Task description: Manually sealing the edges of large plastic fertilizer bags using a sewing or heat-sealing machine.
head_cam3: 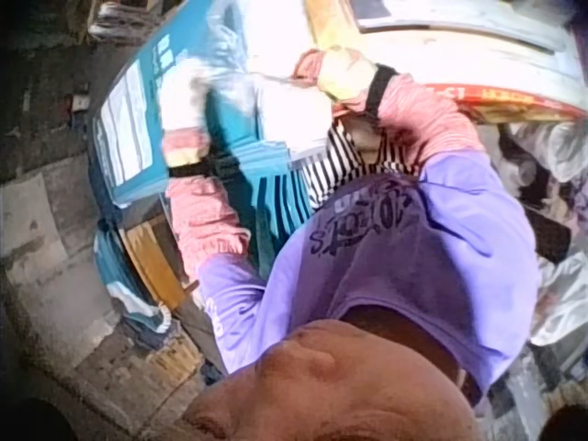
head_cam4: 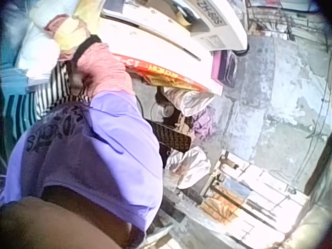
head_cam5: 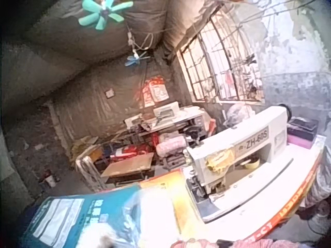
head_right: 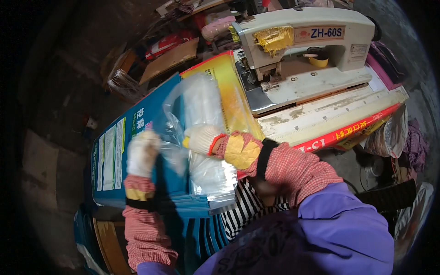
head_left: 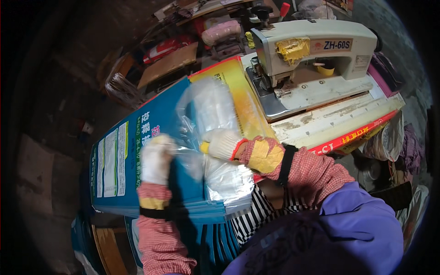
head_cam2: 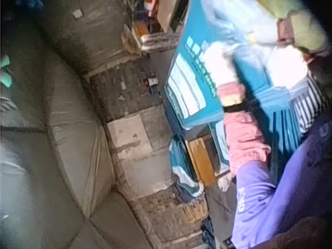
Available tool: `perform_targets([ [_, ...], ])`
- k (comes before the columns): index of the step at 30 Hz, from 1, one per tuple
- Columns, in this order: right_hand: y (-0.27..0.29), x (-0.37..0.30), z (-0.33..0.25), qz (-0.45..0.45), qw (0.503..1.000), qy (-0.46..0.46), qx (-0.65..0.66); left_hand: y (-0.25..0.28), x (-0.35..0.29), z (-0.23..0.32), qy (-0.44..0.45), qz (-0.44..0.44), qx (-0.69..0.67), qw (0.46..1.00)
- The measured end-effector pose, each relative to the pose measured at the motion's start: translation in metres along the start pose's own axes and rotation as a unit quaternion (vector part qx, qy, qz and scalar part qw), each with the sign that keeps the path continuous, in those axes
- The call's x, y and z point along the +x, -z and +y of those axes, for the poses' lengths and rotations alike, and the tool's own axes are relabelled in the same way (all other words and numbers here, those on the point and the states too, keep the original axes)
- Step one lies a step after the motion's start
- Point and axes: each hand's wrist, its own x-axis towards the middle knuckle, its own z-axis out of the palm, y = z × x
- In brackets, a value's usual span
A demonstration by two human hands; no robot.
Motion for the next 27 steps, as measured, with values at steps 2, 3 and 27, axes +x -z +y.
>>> perform_targets([
  [2, -0.008, 0.009, 0.023, -0.022, 0.989, -0.049, -0.137, 0.064, -0.011, -0.024, 0.149, 0.163, -0.364, 0.905],
  [3, -0.008, 0.012, 0.017, -0.026, 0.99, -0.042, -0.135, 0.094, -0.023, -0.038, 0.023, 0.236, 0.049, 0.97],
  [27, -0.049, 0.101, 0.018, 0.157, 0.935, -0.226, 0.221, 0.138, -0.143, 0.094, 0.109, 0.268, -0.17, 0.942],
])
